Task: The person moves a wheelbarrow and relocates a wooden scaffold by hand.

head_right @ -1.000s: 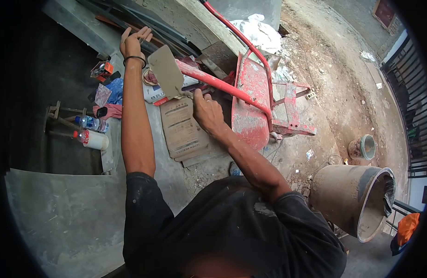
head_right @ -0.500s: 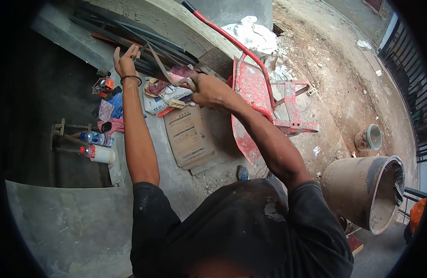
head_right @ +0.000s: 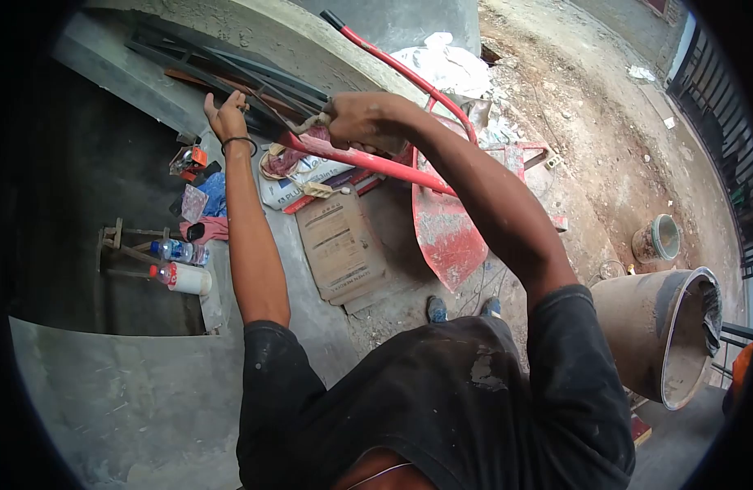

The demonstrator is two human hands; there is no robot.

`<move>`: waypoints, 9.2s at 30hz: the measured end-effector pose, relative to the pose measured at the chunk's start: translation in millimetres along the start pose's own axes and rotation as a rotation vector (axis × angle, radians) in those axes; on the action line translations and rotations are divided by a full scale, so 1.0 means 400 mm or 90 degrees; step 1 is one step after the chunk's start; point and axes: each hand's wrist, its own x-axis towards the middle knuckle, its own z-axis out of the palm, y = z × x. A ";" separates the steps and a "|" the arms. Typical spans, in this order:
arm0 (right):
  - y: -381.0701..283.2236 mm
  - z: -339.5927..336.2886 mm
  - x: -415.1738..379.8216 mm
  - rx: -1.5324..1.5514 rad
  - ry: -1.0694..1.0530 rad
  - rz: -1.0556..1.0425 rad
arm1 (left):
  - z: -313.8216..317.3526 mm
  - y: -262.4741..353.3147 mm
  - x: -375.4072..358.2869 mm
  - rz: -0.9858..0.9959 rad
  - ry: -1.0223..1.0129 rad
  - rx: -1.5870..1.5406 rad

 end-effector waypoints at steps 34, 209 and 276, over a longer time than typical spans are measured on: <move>0.012 -0.109 0.087 0.130 -0.190 0.046 | 0.008 0.030 -0.024 0.024 0.047 0.038; 1.771 -0.655 -0.839 0.511 1.322 0.363 | 0.044 0.079 -0.060 -0.198 0.062 0.291; 0.647 -0.758 0.874 -0.823 0.175 -0.264 | 0.087 0.075 -0.072 -0.090 0.190 0.249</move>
